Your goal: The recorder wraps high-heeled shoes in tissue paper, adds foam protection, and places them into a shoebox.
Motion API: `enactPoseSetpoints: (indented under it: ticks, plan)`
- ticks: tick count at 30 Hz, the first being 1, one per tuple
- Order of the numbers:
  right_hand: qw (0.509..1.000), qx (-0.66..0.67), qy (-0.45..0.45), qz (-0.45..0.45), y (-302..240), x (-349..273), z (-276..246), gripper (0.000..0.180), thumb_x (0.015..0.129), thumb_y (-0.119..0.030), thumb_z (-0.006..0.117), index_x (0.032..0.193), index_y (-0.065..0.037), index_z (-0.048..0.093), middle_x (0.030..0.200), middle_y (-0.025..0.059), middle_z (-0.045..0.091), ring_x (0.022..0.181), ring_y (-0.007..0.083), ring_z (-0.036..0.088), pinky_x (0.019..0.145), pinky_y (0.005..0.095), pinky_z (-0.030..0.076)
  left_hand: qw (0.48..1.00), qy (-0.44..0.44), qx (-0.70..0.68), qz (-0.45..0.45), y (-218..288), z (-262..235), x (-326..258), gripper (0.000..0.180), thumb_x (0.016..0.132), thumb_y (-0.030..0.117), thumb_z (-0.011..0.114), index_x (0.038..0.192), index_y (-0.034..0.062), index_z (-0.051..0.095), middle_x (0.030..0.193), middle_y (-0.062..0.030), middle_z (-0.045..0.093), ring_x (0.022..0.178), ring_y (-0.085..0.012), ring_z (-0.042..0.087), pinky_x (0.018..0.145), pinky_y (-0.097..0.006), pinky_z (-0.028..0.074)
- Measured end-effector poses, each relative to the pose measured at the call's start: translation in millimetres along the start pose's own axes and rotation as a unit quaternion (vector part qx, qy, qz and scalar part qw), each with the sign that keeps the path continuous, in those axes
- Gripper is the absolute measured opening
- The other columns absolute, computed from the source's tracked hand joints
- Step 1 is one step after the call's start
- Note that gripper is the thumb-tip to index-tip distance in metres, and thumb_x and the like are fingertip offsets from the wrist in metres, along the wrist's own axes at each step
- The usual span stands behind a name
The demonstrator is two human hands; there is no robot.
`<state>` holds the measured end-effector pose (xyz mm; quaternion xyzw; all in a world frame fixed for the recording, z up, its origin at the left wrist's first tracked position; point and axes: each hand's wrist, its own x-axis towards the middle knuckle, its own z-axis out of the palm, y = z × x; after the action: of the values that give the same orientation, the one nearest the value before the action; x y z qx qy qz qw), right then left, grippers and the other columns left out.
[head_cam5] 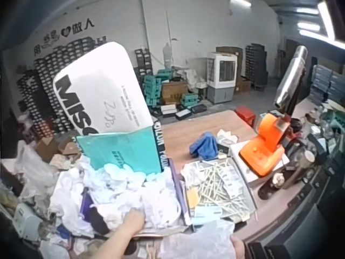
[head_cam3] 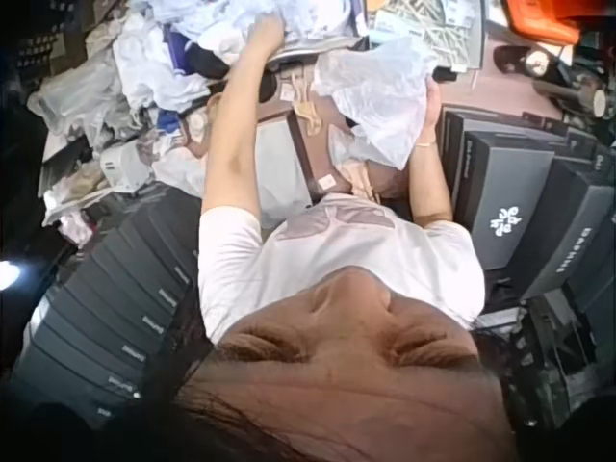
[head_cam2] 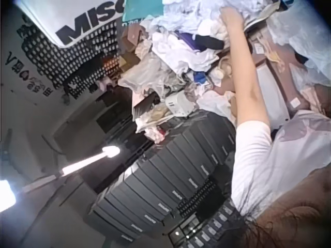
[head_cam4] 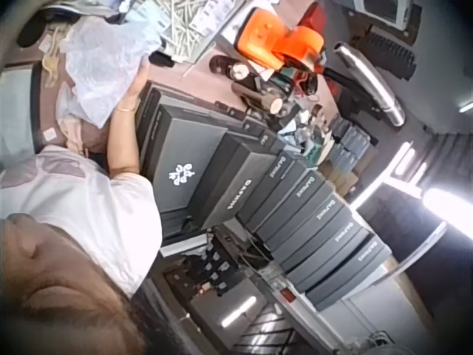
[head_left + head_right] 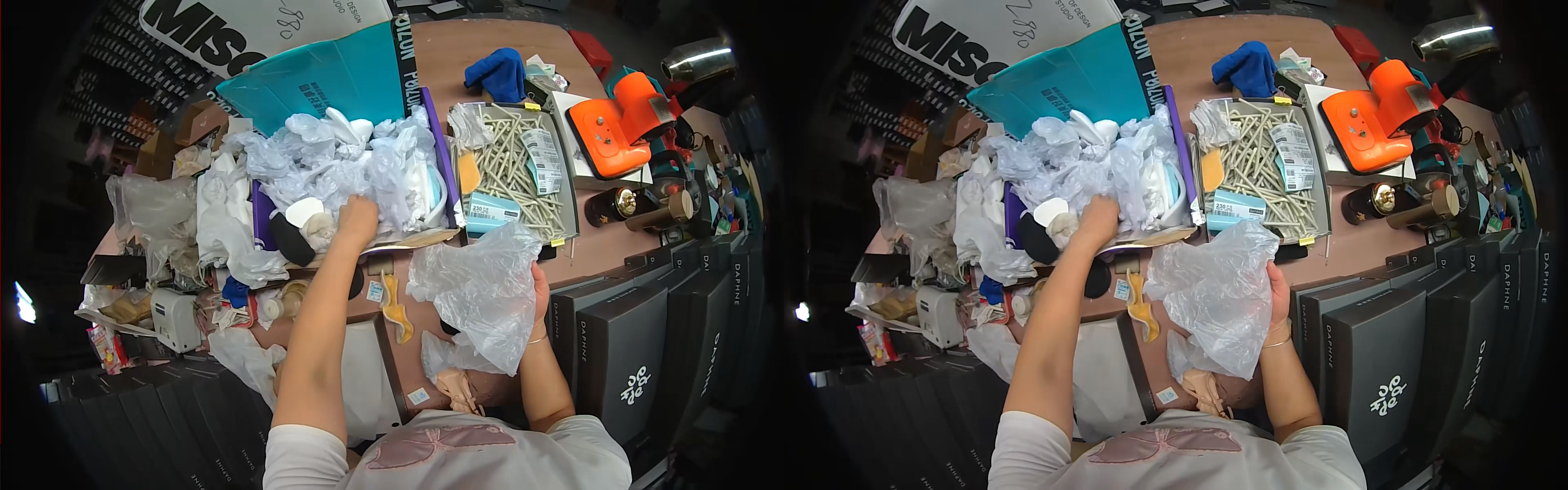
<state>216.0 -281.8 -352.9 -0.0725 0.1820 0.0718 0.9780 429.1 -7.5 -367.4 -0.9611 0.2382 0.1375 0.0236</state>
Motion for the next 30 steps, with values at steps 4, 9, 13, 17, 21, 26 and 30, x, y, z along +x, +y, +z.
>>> enactPoseSetpoints:
  ticks: [4,9,13,17,21,26,30]
  plan:
    - [1.0,-0.016,-0.014,0.021,-1,-1,-12,0.043,0.093,-0.03,0.047,0.127,-0.004,0.05,0.123,0.0144,0.057,0.11,0.0289,0.057,0.096,0.044,0.046,0.97,0.069,-0.217,-0.081,-27,55,-5,0.042,0.078,0.027,0.063,0.115,0.0079,0.059,0.115,-0.0171,0.06,0.105,-0.034,0.057,0.093,-0.042,0.045]
    - [0.998,-0.027,-0.029,0.04,4,-6,-1,0.042,0.092,-0.028,0.049,0.127,-0.005,0.049,0.123,0.0145,0.057,0.11,0.029,0.057,0.096,0.0452,0.045,0.97,0.098,-0.201,-0.099,-10,28,-6,0.044,0.079,0.033,0.06,0.119,0.0146,0.057,0.115,-0.0148,0.061,0.106,-0.0341,0.057,0.091,-0.043,0.045]
    - [0.995,-0.087,-0.036,0.04,7,-15,16,0.041,0.091,-0.022,0.051,0.127,-0.003,0.049,0.121,0.0137,0.059,0.11,0.0266,0.058,0.095,0.0418,0.046,0.99,0.086,-0.092,-0.061,9,-53,-51,0.035,0.079,0.022,0.061,0.109,0.0047,0.06,0.103,-0.0183,0.064,0.096,-0.0347,0.06,0.081,-0.044,0.048]
    - [0.951,-0.295,-0.075,0.045,9,-25,36,0.04,0.09,-0.015,0.051,0.126,0.001,0.049,0.118,0.0135,0.06,0.106,0.023,0.06,0.094,0.037,0.047,0.987,0.083,-0.126,-0.054,16,-113,-147,0.035,0.078,0.016,0.065,0.107,-0.002,0.058,0.093,-0.0186,0.064,0.09,-0.0343,0.061,0.077,-0.045,0.049]
    - [0.841,-0.471,-0.167,0.208,53,-53,88,0.026,0.091,-0.013,0.055,0.113,0.001,0.057,0.097,0.0006,0.062,0.089,0.0081,0.057,0.078,0.0222,0.046,0.87,0.056,-0.444,0.208,52,-141,-239,0.096,0.064,0.041,0.081,0.141,0.0084,0.033,0.151,-0.0179,0.021,0.14,-0.033,0.02,0.111,-0.042,0.024]
    - [0.687,-0.589,-0.328,0.272,84,-87,141,0.018,0.089,-0.016,0.06,0.098,0.0,0.061,0.082,-0.0019,0.059,0.073,0.0025,0.049,0.063,0.0194,0.04,0.864,-0.166,-0.45,0.152,59,-110,-335,0.05,0.073,0.035,0.076,0.111,0.0069,0.06,0.112,-0.0147,0.063,0.109,-0.0268,0.058,0.1,-0.038,0.037]
    - [0.488,-0.749,-0.435,0.11,78,-114,148,0.024,0.075,-0.012,0.073,0.092,0.001,0.061,0.075,0.0025,0.06,0.064,0.011,0.053,0.06,0.026,0.044,0.891,-0.06,-0.449,-0.002,68,-58,-443,0.029,0.079,0.027,0.07,0.093,0.0029,0.063,0.079,-0.0147,0.064,0.072,-0.0264,0.062,0.067,-0.036,0.045]
